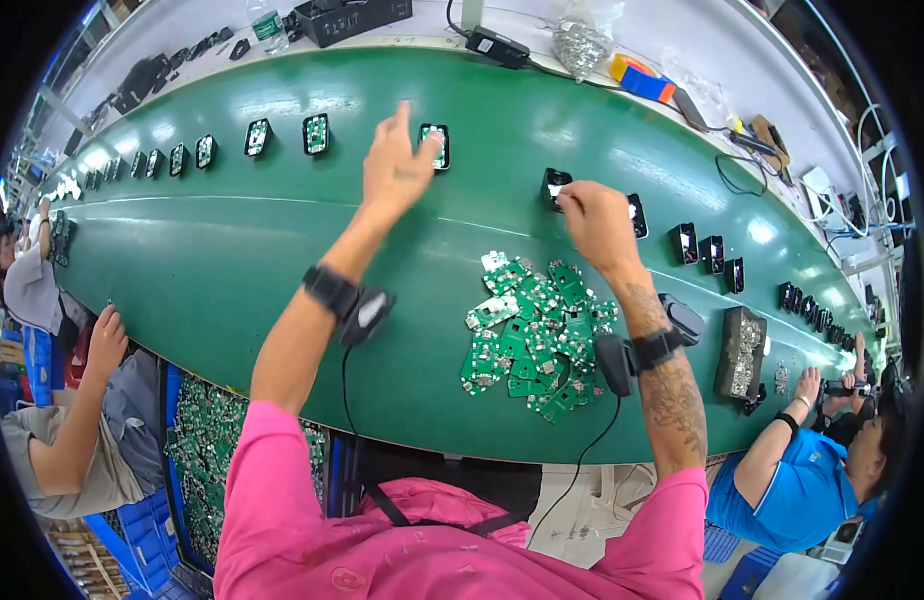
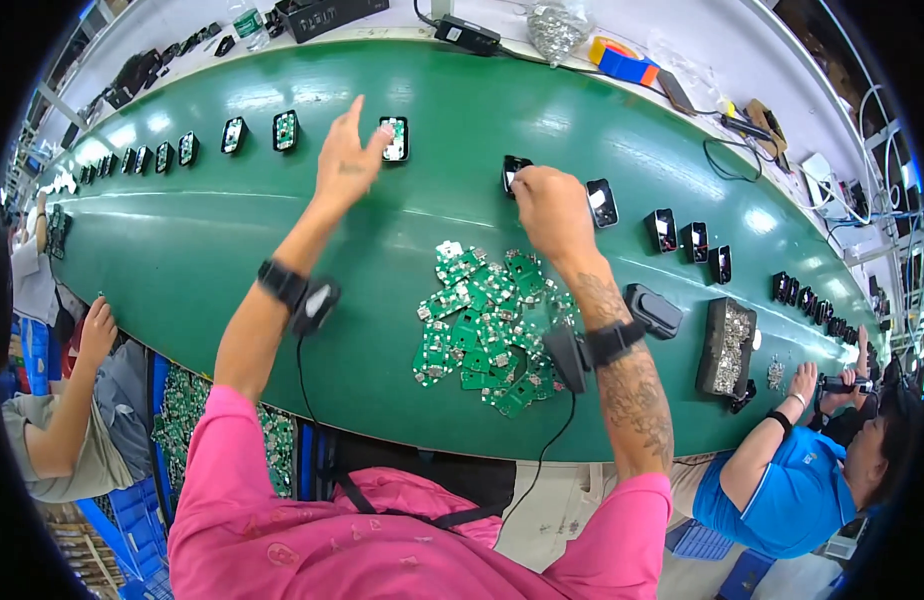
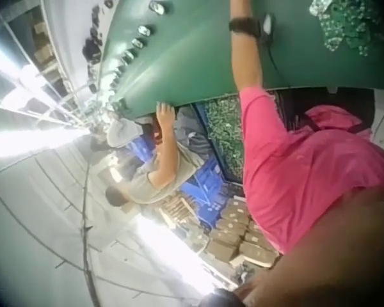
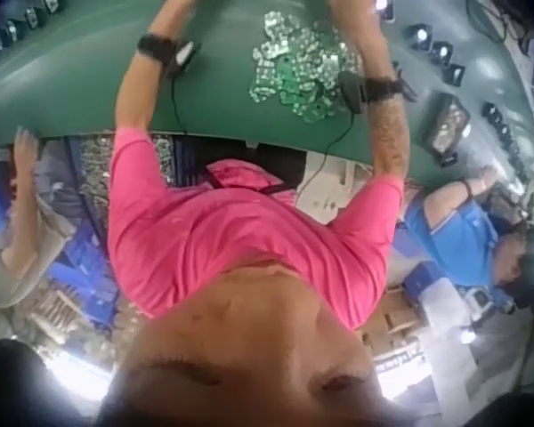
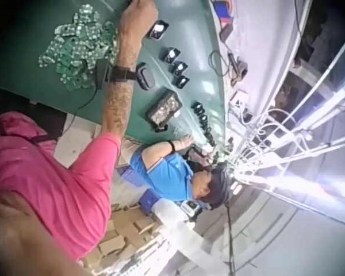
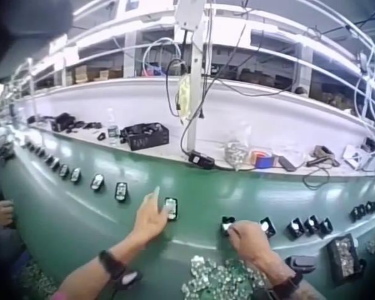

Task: The person assembles electronic devices by hand, picking up a black plastic housing and a green circuit board, fitting the board into the housing, and then placing the assembled unit onto the green conveyor belt.

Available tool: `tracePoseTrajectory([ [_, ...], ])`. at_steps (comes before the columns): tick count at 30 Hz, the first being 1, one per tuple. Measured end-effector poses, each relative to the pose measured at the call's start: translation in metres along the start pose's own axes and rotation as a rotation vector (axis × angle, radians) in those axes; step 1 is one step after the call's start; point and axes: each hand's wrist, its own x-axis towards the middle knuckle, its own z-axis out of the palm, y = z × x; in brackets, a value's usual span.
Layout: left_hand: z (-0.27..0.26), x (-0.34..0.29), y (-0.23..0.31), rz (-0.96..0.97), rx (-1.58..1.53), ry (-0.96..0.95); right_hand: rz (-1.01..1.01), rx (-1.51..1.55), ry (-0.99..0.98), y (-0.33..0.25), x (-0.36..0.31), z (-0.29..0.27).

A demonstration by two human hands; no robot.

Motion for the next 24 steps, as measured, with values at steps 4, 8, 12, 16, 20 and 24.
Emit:
tracePoseTrajectory([
  [4,-0.057,-0.073,0.073,0.127,-0.585,-0.604,0.267,0.452,-0.108,-0.054,-0.018,-0.05],
  [8,-0.088,-0.141,0.098,-0.407,-1.271,-0.823,-0.04,0.566,-0.287,-0.114,-0.059,-0.086],
  [12,-0.131,-0.194,0.106,-0.617,-1.412,-1.087,-0.006,0.702,-0.326,-0.151,-0.121,-0.092],
  [16,-0.163,-0.25,0.107,-0.635,-1.312,-0.807,0.155,0.76,-0.281,-0.167,-0.165,-0.084],
  [20,-0.163,-0.276,0.096,-0.564,-1.168,-0.65,0.498,0.847,-0.253,-0.168,-0.18,-0.049],
  [24,-0.173,-0.283,0.087,-0.789,-1.393,-0.572,0.446,0.057,-0.167,-0.178,-0.152,-0.017],
])
